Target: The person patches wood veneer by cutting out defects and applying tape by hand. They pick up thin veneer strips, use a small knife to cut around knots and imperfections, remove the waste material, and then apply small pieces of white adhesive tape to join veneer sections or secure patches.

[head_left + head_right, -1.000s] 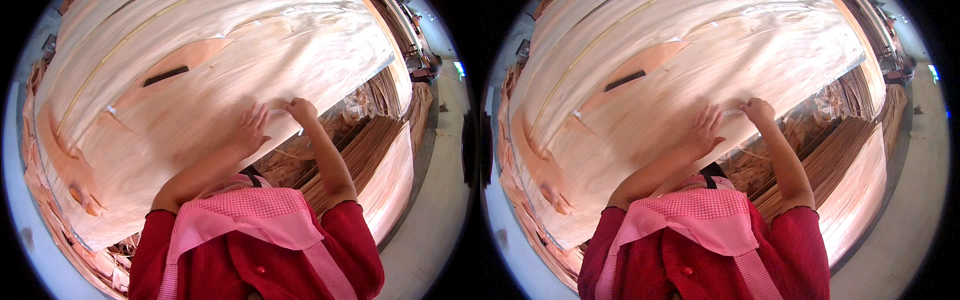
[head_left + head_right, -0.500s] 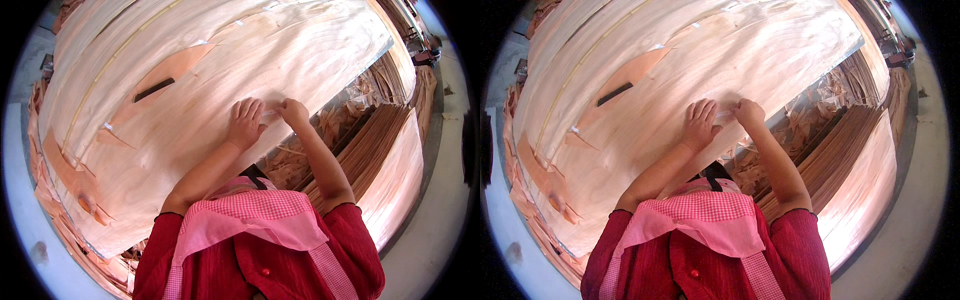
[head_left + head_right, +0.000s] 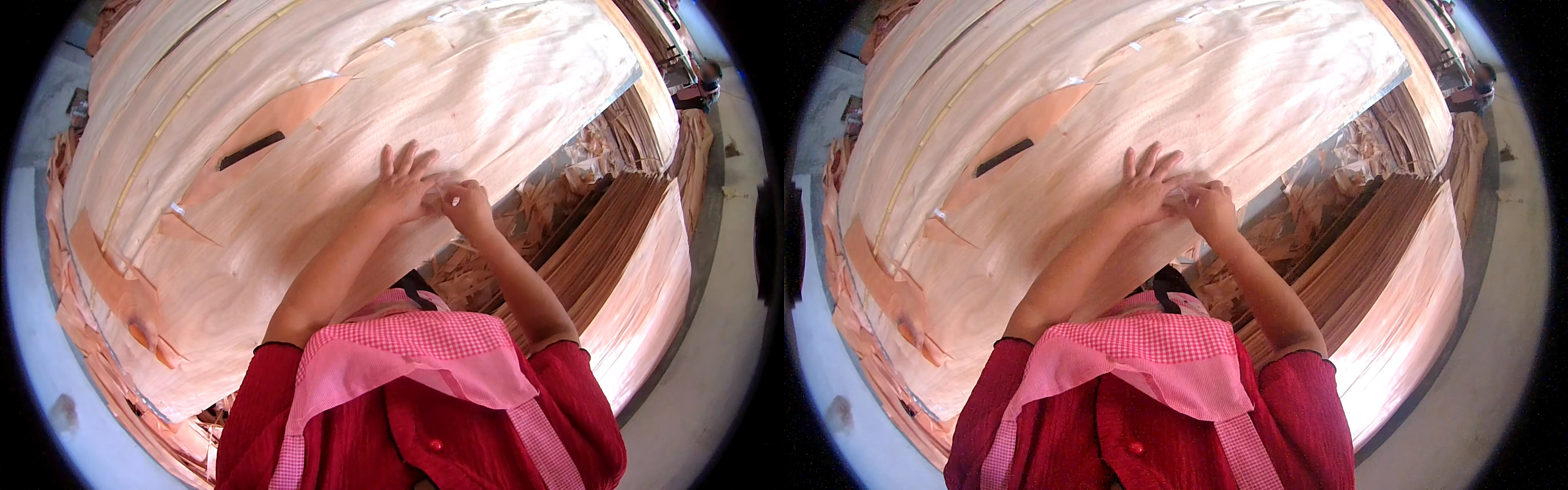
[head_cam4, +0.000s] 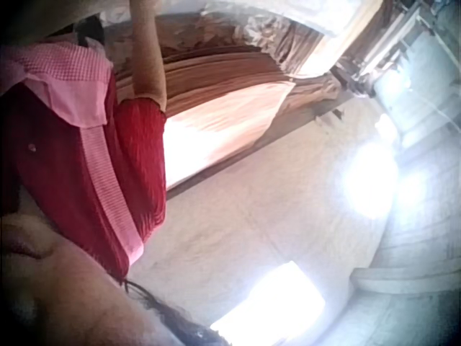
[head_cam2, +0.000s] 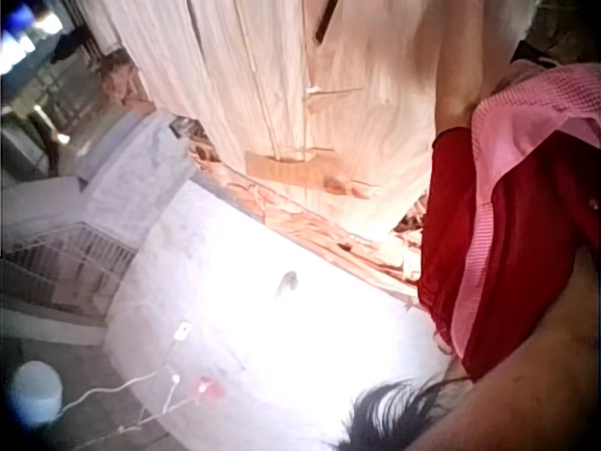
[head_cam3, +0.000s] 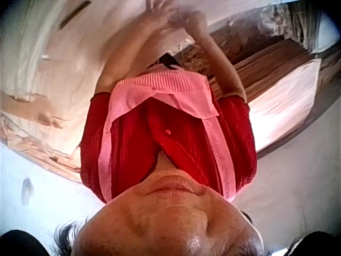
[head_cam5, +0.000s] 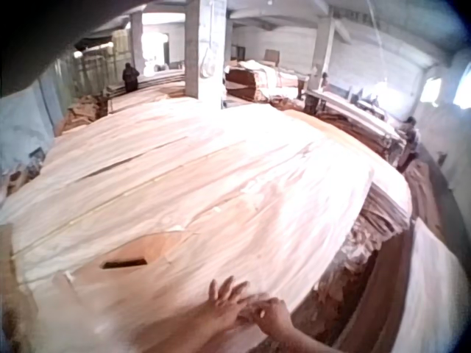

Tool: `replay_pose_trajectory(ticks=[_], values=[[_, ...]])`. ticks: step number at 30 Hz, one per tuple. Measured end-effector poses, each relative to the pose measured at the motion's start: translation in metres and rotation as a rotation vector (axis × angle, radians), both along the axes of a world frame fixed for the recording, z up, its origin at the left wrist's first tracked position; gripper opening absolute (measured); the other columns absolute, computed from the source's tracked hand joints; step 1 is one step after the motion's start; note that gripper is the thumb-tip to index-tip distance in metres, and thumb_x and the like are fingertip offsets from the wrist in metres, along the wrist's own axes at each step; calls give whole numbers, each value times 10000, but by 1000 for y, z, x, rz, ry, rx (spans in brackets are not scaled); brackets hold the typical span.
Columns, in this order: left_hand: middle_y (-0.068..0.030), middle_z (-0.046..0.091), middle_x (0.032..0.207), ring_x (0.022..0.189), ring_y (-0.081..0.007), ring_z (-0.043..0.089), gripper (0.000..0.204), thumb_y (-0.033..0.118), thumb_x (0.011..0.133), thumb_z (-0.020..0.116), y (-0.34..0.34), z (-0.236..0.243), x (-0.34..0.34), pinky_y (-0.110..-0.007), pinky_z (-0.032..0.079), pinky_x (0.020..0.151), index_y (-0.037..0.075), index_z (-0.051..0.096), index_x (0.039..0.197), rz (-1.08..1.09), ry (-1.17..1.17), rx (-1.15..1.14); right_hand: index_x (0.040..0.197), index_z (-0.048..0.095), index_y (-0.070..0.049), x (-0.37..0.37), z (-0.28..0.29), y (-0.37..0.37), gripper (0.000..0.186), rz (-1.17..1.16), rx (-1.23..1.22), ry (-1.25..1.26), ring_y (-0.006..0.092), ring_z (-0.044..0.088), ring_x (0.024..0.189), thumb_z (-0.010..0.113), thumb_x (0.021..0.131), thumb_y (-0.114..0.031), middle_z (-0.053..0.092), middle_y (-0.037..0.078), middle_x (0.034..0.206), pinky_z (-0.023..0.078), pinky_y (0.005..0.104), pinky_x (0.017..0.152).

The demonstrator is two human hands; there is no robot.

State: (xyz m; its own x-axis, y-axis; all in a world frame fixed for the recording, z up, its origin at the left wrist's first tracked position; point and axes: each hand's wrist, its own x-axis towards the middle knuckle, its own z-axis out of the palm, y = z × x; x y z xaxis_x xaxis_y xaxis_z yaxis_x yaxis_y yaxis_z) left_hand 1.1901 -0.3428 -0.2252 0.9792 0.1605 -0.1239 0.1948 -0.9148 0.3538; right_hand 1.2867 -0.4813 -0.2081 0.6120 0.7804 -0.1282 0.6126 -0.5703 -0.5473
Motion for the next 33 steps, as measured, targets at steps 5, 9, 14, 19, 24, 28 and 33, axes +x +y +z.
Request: replay_pose_trajectory(ticks=[5,9,14,19,24,28,33], values=[[5,167,1457,1355,-302,19,703,490,662,655,-3,1,4,-632,-60,1006,339,403,1300,3,8,-7,721,634,-103,-6,-5,-26,117,147,-43,-85,351,487,1039,625,642,-190,594,150,1044,428,388,864],[-3,239,1431,1350,-289,73,675,397,674,673,-3,-1,2,-599,-33,1030,259,432,1289,13,-75,-18,714,603,-59,-9,25,-42,76,89,-32,272,308,534,1032,611,703,-134,604,151,1054,426,337,866],[-44,449,1297,1273,-191,289,452,287,805,594,20,-4,-19,-465,158,1053,113,504,1213,112,-224,-646,789,555,-29,-19,80,-50,16,-41,452,912,211,573,991,563,801,-20,634,117,979,416,306,858],[-64,576,1046,1014,-157,514,336,255,892,505,-7,53,-64,-336,382,905,28,548,1135,433,-340,-1807,819,545,-25,-36,107,-24,47,213,530,980,161,569,933,580,797,-2,627,88,892,423,312,836],[-105,577,992,862,-162,569,149,78,855,553,5,114,-117,-283,463,753,-5,609,965,647,-766,-1636,832,549,-9,-76,117,20,71,355,414,975,147,586,872,609,795,2,617,68,845,447,276,781],[-94,574,897,810,-156,574,99,1,808,581,23,140,-173,-270,472,728,-15,622,898,640,-1125,-1048,907,574,-4,-118,123,65,118,154,393,1181,147,608,733,602,795,20,599,67,795,492,241,625],[-106,531,974,878,-163,551,107,-16,784,595,41,131,-253,-271,457,774,-17,640,882,878,-1169,-615,970,580,5,-174,110,113,154,383,-10,1182,109,571,624,568,820,-28,579,42,725,488,245,562]])
